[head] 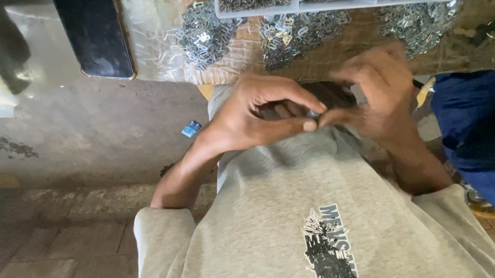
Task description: The person sits at a workbench and assembles small electrical terminal components by hand, picking screws and small metal parts from trays and threading them into blue plastic connector bodies one at a time, placing finished pieces aside and reaching back into the parts trays for the next piece.
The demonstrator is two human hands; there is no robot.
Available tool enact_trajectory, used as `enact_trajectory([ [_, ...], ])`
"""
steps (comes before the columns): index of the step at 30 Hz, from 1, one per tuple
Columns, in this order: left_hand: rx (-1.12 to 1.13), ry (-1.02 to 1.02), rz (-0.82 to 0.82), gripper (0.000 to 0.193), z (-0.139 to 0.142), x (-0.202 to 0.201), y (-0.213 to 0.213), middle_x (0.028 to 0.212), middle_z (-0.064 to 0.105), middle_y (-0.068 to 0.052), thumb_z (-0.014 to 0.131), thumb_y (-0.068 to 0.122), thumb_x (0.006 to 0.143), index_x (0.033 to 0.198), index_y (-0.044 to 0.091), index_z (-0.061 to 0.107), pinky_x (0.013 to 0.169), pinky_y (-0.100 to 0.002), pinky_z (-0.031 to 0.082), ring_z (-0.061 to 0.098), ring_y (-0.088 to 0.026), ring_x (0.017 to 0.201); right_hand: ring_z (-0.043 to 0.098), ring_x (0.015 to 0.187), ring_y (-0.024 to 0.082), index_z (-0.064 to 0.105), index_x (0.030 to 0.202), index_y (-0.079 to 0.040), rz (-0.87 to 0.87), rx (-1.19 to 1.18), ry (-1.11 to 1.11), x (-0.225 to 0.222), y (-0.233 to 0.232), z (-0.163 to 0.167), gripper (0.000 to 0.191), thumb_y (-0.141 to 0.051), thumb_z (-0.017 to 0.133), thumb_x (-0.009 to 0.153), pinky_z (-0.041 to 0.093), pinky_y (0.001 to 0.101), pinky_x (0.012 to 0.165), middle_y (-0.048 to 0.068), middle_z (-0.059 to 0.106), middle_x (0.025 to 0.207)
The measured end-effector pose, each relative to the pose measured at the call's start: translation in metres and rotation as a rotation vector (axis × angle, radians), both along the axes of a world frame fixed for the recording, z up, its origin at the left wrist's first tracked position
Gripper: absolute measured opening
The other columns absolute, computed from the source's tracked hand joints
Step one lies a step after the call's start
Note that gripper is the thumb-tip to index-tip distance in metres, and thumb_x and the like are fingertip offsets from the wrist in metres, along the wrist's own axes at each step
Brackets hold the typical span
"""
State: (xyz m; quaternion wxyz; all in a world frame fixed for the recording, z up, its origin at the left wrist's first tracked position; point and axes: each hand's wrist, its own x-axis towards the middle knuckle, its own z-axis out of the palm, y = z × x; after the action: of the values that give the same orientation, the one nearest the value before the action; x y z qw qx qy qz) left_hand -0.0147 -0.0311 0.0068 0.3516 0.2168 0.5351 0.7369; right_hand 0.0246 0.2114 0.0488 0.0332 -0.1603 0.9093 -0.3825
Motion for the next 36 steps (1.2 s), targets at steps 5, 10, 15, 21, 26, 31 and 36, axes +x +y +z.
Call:
enact_trajectory([
  [5, -0.007, -0.133, 0.174, 0.026, 0.004, 0.002, -0.008, 0.109, 0.075, -0.008, 0.079, -0.002, 0.095, 0.119, 0.004, 0.071, 0.078, -0.022, 0.063, 0.074, -0.011, 0.092, 0.057, 0.086, 0.024, 0.076, 0.134, -0.005, 0.0, 0.343, 0.211, 0.015, -0.003, -0.03, 0.059, -0.048, 0.08, 0.094, 0.036, 0.0462, 0.087, 0.007, 0.063, 0.097],
  [10, 0.03, -0.256, 0.249, 0.025, 0.004, 0.006, -0.013, 0.112, 0.074, -0.01, 0.077, -0.004, 0.096, 0.119, 0.002, 0.07, 0.081, -0.024, 0.064, 0.076, -0.013, 0.097, 0.058, 0.091, 0.024, 0.076, 0.115, -0.011, 0.058, 0.28, 0.377, 0.023, -0.001, -0.046, 0.025, -0.02, 0.087, 0.095, 0.039, 0.0457, 0.088, 0.003, 0.063, 0.1],
  [15, 0.076, -0.372, 0.247, 0.023, 0.003, 0.012, -0.012, 0.115, 0.075, -0.011, 0.073, -0.004, 0.101, 0.124, -0.001, 0.069, 0.086, -0.025, 0.064, 0.075, -0.013, 0.094, 0.066, 0.097, 0.027, 0.072, 0.103, -0.011, 0.093, 0.031, 0.348, 0.015, -0.004, -0.035, 0.02, -0.004, 0.085, 0.089, 0.049, 0.0469, 0.089, 0.005, 0.067, 0.104],
  [21, 0.122, -0.345, 0.226, 0.024, 0.0, 0.014, -0.005, 0.113, 0.075, -0.012, 0.073, -0.001, 0.101, 0.125, 0.0, 0.069, 0.089, -0.027, 0.066, 0.076, -0.014, 0.097, 0.072, 0.087, 0.027, 0.068, 0.103, -0.006, 0.017, -0.346, 0.269, -0.004, -0.025, -0.012, 0.022, 0.007, 0.078, 0.088, 0.055, 0.0405, 0.078, 0.01, 0.068, 0.099],
  [26, 0.11, -0.364, 0.241, 0.023, 0.004, 0.018, -0.002, 0.114, 0.075, -0.012, 0.073, -0.002, 0.102, 0.125, 0.0, 0.069, 0.084, -0.024, 0.064, 0.074, -0.011, 0.093, 0.074, 0.08, 0.028, 0.048, 0.088, -0.004, 0.054, -0.271, 0.447, -0.014, -0.035, -0.009, 0.036, 0.012, 0.08, 0.083, 0.056, 0.0401, 0.067, 0.013, 0.07, 0.091],
  [31, -0.058, -0.296, 0.233, 0.023, 0.009, 0.018, 0.0, 0.109, 0.076, -0.01, 0.076, -0.002, 0.099, 0.121, -0.001, 0.071, 0.082, -0.021, 0.062, 0.073, -0.009, 0.094, 0.074, 0.087, 0.028, 0.056, 0.091, -0.005, 0.233, -0.116, 0.436, -0.014, -0.025, -0.001, 0.031, 0.008, 0.084, 0.089, 0.055, 0.0414, 0.074, 0.009, 0.072, 0.094],
  [36, -0.1, -0.022, 0.055, 0.021, 0.009, 0.01, -0.009, 0.101, 0.078, -0.009, 0.081, -0.002, 0.093, 0.114, 0.002, 0.075, 0.069, -0.02, 0.059, 0.072, -0.008, 0.083, 0.067, 0.078, 0.022, 0.062, 0.087, -0.008, 0.224, -0.203, -0.016, -0.007, -0.003, 0.002, 0.028, -0.017, 0.089, 0.082, 0.049, 0.0428, 0.081, 0.003, 0.066, 0.085],
])
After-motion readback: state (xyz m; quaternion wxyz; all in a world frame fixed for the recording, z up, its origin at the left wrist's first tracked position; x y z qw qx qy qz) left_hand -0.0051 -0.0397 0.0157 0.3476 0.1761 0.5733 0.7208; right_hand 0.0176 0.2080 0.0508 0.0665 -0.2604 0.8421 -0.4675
